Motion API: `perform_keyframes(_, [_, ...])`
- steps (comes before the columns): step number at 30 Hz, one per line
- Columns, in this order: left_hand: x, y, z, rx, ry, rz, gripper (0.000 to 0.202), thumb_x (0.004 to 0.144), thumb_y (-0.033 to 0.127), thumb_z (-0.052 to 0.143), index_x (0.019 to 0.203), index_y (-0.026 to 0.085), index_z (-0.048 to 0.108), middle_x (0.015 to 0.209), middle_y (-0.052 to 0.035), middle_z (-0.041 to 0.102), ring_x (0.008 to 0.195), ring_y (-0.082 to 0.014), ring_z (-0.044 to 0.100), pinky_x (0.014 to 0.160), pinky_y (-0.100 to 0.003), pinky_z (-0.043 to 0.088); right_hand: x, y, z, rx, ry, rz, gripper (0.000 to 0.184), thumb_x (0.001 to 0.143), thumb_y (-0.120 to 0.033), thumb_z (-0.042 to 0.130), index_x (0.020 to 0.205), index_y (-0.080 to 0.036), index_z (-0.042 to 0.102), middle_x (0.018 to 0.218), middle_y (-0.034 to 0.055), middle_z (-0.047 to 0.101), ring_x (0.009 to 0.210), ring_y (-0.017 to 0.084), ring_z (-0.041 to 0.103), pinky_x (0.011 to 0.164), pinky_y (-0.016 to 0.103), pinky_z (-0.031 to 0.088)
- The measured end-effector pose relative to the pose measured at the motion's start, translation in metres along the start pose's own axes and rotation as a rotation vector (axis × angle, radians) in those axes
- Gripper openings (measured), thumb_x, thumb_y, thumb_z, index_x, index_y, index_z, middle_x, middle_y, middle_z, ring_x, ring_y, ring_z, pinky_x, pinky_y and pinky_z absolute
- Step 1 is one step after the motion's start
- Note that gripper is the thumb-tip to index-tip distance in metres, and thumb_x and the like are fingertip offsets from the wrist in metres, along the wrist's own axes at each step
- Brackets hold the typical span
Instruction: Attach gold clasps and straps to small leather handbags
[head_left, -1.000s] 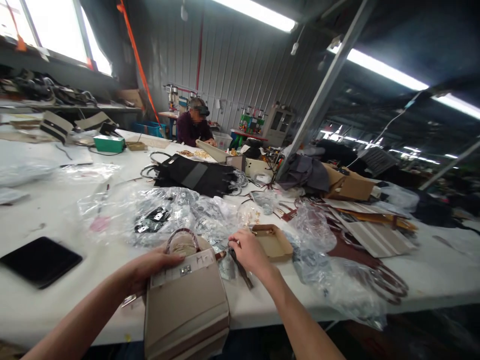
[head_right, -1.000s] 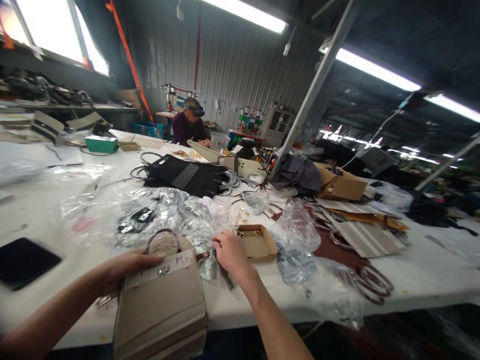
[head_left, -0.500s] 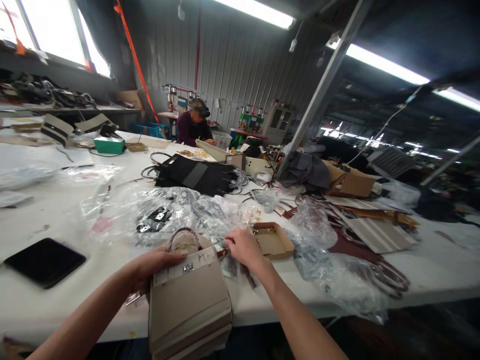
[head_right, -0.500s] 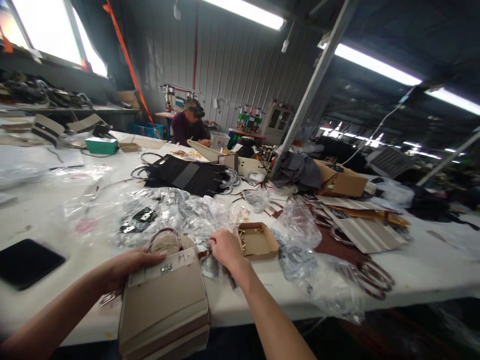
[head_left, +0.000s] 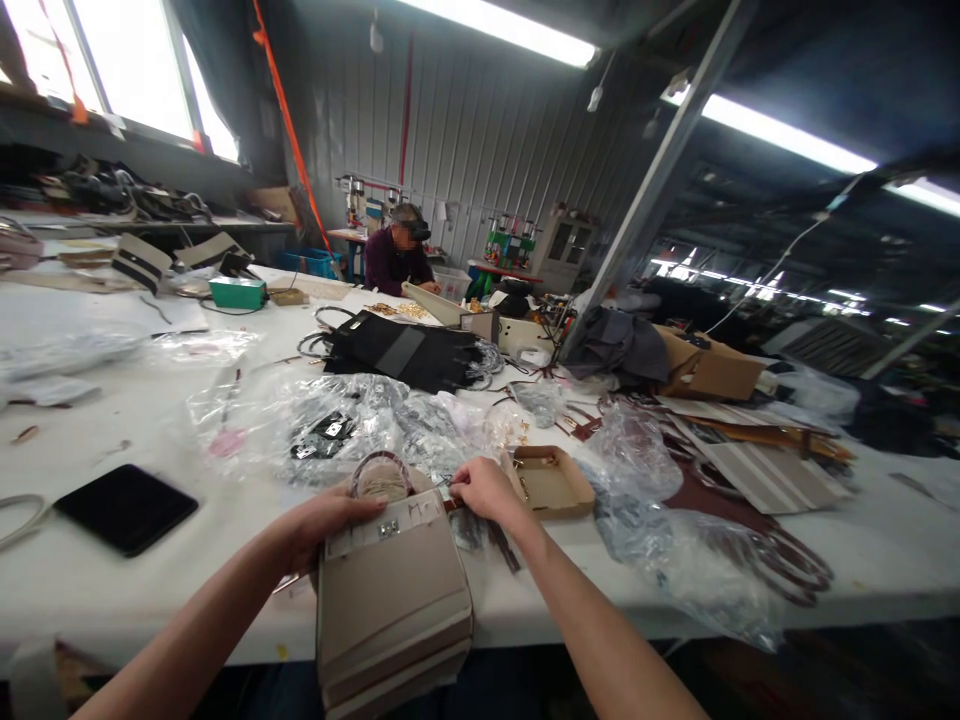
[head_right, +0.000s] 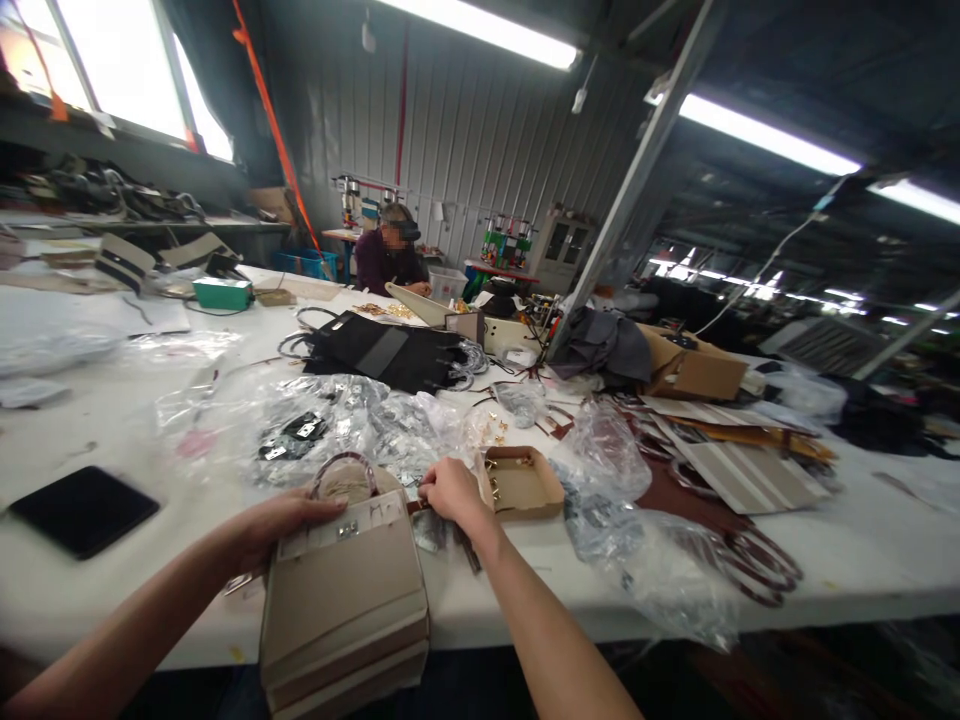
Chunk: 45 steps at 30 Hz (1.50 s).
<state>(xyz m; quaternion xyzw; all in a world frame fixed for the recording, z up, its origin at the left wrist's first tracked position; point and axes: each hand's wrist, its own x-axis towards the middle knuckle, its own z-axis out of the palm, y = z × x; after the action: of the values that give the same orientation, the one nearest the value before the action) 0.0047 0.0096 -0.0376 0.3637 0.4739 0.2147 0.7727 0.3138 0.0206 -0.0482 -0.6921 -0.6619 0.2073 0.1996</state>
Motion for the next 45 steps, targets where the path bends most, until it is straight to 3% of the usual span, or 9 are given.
perform_keyframes(4, [-0.002, 0.0, 0.002, 0.008, -0.004, 0.03, 0.091, 0.054, 0.055, 0.112, 0.127, 0.016, 0.074, 0.109, -0.0202, 0.086, 0.082, -0.0347, 0.083, 0.069, -0.043, 0.072, -0.004, 0.0, -0.007, 0.151, 0.07, -0.03, 0.008, 0.087, -0.021, 0.08, 0.083, -0.019, 0.087, 0.085, 0.0064, 0.084, 0.08, 0.021, 0.074, 0.075, 0.028, 0.048])
perform_keyframes(7, [0.0, -0.001, 0.002, -0.003, -0.006, 0.037, 0.087, 0.054, 0.053, 0.111, 0.124, 0.016, 0.075, 0.109, -0.0196, 0.086, 0.082, -0.0347, 0.083, 0.068, -0.043, 0.072, -0.012, -0.005, -0.01, 0.276, 0.104, -0.029, 0.023, 0.094, -0.037, 0.074, 0.095, -0.016, 0.084, 0.085, 0.0056, 0.081, 0.073, 0.018, 0.069, 0.067, 0.026, 0.048])
perform_keyframes(13, [0.005, -0.004, 0.001, -0.018, 0.107, 0.043, 0.064, 0.06, 0.047, 0.105, 0.108, 0.014, 0.08, 0.099, -0.0187, 0.085, 0.074, -0.0325, 0.081, 0.062, -0.038, 0.067, -0.045, -0.044, -0.002, 0.746, -0.121, 0.056, 0.037, 0.081, -0.053, 0.083, 0.084, -0.017, 0.077, 0.063, -0.0002, 0.066, 0.048, 0.011, 0.048, 0.043, 0.024, 0.035])
perform_keyframes(18, [0.008, -0.008, 0.009, 0.094, 0.318, 0.201, 0.046, 0.075, 0.041, 0.094, 0.109, 0.012, 0.082, 0.1, -0.0167, 0.086, 0.082, -0.0305, 0.08, 0.063, -0.032, 0.063, -0.056, -0.079, 0.009, 0.695, -0.177, 0.052, 0.035, 0.075, -0.05, 0.087, 0.077, -0.018, 0.074, 0.064, 0.0008, 0.067, 0.051, 0.012, 0.053, 0.04, 0.023, 0.037])
perform_keyframes(23, [0.002, 0.001, 0.009, 0.234, 0.381, 0.209, 0.041, 0.068, 0.039, 0.101, 0.092, 0.012, 0.083, 0.08, -0.0116, 0.081, 0.072, -0.0284, 0.076, 0.052, -0.028, 0.052, -0.052, -0.079, 0.02, 0.615, -0.232, 0.054, 0.029, 0.074, -0.042, 0.088, 0.073, -0.016, 0.075, 0.06, 0.0009, 0.066, 0.052, 0.012, 0.054, 0.047, 0.023, 0.037])
perform_keyframes(25, [-0.011, 0.01, 0.004, 0.372, 0.3, 0.218, 0.039, 0.066, 0.041, 0.104, 0.083, 0.014, 0.083, 0.073, -0.0088, 0.077, 0.065, -0.025, 0.071, 0.048, -0.026, 0.047, -0.052, -0.074, 0.024, 0.609, -0.238, 0.044, 0.029, 0.074, -0.042, 0.089, 0.074, -0.015, 0.078, 0.059, 0.0014, 0.067, 0.054, 0.012, 0.054, 0.05, 0.024, 0.035])
perform_keyframes(30, [-0.043, 0.018, -0.017, 0.46, -0.251, 0.117, 0.038, 0.076, 0.042, 0.1, 0.099, 0.016, 0.085, 0.088, -0.0138, 0.082, 0.064, -0.0271, 0.074, 0.049, -0.03, 0.056, -0.054, -0.068, 0.032, 0.702, -0.22, 0.083, 0.033, 0.071, -0.046, 0.089, 0.077, -0.015, 0.08, 0.066, 0.0035, 0.072, 0.058, 0.014, 0.057, 0.056, 0.026, 0.039])
perform_keyframes(38, [-0.046, -0.032, -0.026, 0.166, -0.208, 0.132, 0.026, 0.075, 0.027, 0.098, 0.09, 0.012, 0.083, 0.081, -0.0126, 0.08, 0.063, -0.0243, 0.075, 0.053, -0.028, 0.062, -0.062, -0.073, 0.028, 0.672, -0.206, 0.023, 0.038, 0.074, -0.052, 0.087, 0.08, -0.016, 0.079, 0.066, 0.0039, 0.072, 0.06, 0.015, 0.059, 0.059, 0.027, 0.04])
perform_keyframes(45, [-0.046, -0.029, -0.018, -0.112, -0.271, 0.176, 0.035, 0.081, 0.027, 0.099, 0.105, 0.008, 0.081, 0.088, -0.0145, 0.081, 0.063, -0.0199, 0.075, 0.058, -0.025, 0.063, -0.059, -0.095, 0.011, 0.637, -0.282, -0.058, 0.034, 0.078, -0.05, 0.086, 0.08, -0.017, 0.076, 0.065, 0.003, 0.071, 0.059, 0.015, 0.058, 0.057, 0.026, 0.039])
